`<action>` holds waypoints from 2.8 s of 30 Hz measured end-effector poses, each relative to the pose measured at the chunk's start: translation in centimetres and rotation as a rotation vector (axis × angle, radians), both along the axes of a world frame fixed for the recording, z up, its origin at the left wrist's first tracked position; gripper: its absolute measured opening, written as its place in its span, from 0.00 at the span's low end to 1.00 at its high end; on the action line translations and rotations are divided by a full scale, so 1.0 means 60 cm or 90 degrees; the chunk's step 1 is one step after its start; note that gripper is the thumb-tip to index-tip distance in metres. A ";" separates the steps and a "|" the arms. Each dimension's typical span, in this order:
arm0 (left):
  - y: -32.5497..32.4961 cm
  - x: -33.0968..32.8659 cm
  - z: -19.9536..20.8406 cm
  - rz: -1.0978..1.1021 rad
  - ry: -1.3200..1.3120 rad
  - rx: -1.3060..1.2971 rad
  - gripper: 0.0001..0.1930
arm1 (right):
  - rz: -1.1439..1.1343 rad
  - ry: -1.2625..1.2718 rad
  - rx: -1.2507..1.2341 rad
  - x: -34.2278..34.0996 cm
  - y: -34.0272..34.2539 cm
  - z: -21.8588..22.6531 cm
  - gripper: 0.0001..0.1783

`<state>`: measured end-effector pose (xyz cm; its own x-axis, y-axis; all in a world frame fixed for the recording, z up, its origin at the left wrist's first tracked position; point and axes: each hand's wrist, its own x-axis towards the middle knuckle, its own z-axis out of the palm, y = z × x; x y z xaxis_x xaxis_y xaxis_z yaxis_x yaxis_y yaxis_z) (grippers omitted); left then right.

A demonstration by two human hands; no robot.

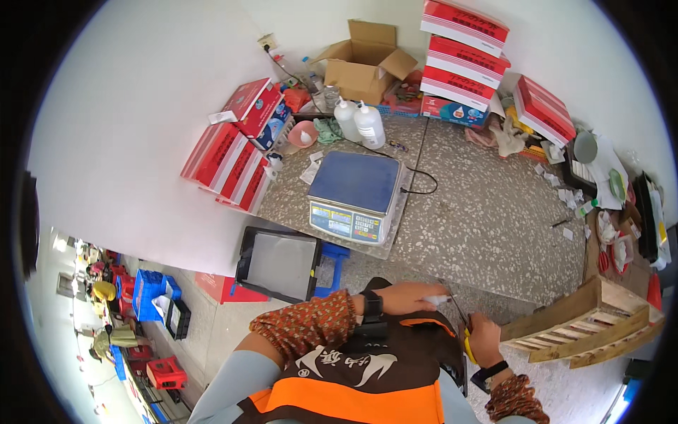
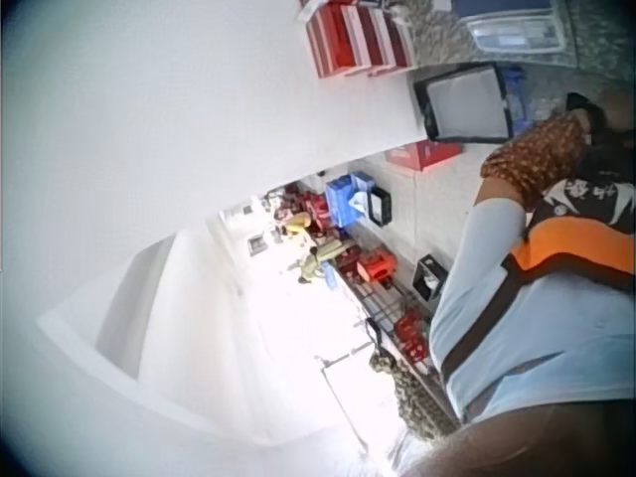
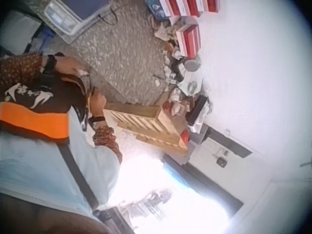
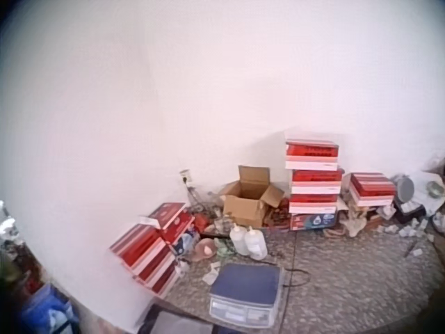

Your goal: Applying glue and assembling small plastic toy components at a factory workbench.

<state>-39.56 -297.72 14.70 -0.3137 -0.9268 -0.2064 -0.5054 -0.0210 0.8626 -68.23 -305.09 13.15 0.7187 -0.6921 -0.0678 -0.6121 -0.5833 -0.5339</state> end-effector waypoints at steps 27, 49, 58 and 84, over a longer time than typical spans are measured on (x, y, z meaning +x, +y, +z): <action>-0.008 -0.001 -0.076 -0.022 0.133 0.117 0.27 | -0.079 0.096 0.020 -0.013 -0.044 -0.086 0.24; 0.445 0.056 -0.044 1.023 0.275 0.024 0.21 | -0.385 0.083 0.060 0.166 -0.658 -0.282 0.17; 0.471 -0.083 0.002 1.291 0.333 0.116 0.20 | -0.316 0.311 -0.011 0.234 -0.812 -0.349 0.21; 0.732 -0.088 -0.011 1.413 0.277 -0.069 0.17 | 0.124 -0.322 -0.060 0.685 -0.404 -0.054 0.13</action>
